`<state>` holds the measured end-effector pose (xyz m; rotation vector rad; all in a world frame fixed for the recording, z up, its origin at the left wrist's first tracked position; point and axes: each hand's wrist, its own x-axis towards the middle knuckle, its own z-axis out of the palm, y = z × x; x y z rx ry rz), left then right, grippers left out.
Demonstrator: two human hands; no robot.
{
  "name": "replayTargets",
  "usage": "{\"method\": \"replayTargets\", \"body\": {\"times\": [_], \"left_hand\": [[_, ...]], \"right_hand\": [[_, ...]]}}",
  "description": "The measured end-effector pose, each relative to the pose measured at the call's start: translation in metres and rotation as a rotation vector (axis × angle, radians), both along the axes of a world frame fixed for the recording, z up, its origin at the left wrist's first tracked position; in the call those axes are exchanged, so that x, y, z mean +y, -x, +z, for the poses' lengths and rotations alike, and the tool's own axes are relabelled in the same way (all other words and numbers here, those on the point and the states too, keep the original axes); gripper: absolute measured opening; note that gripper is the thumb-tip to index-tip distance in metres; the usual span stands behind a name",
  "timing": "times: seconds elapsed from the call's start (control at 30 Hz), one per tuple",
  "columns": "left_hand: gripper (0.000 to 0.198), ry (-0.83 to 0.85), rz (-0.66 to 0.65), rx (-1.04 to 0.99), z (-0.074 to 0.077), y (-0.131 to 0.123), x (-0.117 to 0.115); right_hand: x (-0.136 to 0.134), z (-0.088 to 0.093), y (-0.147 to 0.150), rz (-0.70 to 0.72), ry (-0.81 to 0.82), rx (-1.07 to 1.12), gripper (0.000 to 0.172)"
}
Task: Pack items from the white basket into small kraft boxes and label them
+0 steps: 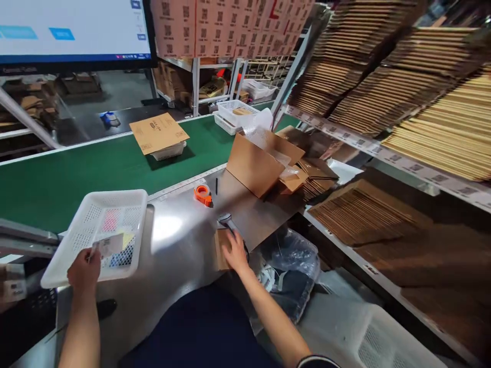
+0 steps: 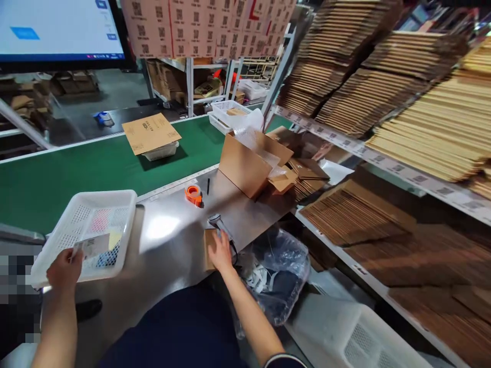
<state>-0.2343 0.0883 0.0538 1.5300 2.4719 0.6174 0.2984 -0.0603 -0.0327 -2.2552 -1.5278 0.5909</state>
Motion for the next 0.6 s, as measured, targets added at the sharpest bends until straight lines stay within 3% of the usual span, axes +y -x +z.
{"method": "replayTargets", "body": {"times": [0.03,0.1,0.2,0.3,0.37,0.43,0.5,0.6], "left_hand": [[0.032,-0.019,-0.009,-0.039,0.003,-0.005,-0.014],[0.037,-0.039,-0.052,-0.168,0.01,-0.021,-0.037],[0.043,-0.073,-0.104,-0.373,0.021,-0.054,-0.06],[0.045,-0.134,-0.249,-0.497,0.029,-0.089,-0.07],[0.046,-0.097,-0.394,-0.565,0.032,-0.111,-0.073],[0.05,-0.018,-0.497,-0.606,0.031,-0.129,-0.075],[0.054,0.057,-0.546,-0.618,0.029,-0.144,-0.077],[0.056,0.121,-0.585,-0.614,0.025,-0.158,-0.082]], "right_hand": [[0.004,0.001,0.007,-0.15,0.063,0.001,0.084],[0.011,0.006,0.022,-0.268,0.216,0.003,0.111],[0.01,0.018,0.035,-0.169,0.312,-0.054,0.104],[-0.014,0.022,0.028,-0.068,0.295,-0.125,0.093],[-0.049,0.017,0.017,-0.06,0.293,-0.118,0.089],[-0.1,0.004,0.006,-0.064,0.275,-0.1,0.085],[-0.163,-0.014,-0.003,-0.047,0.278,-0.09,0.081],[-0.244,-0.04,-0.016,-0.034,0.441,-0.063,0.074]]}}
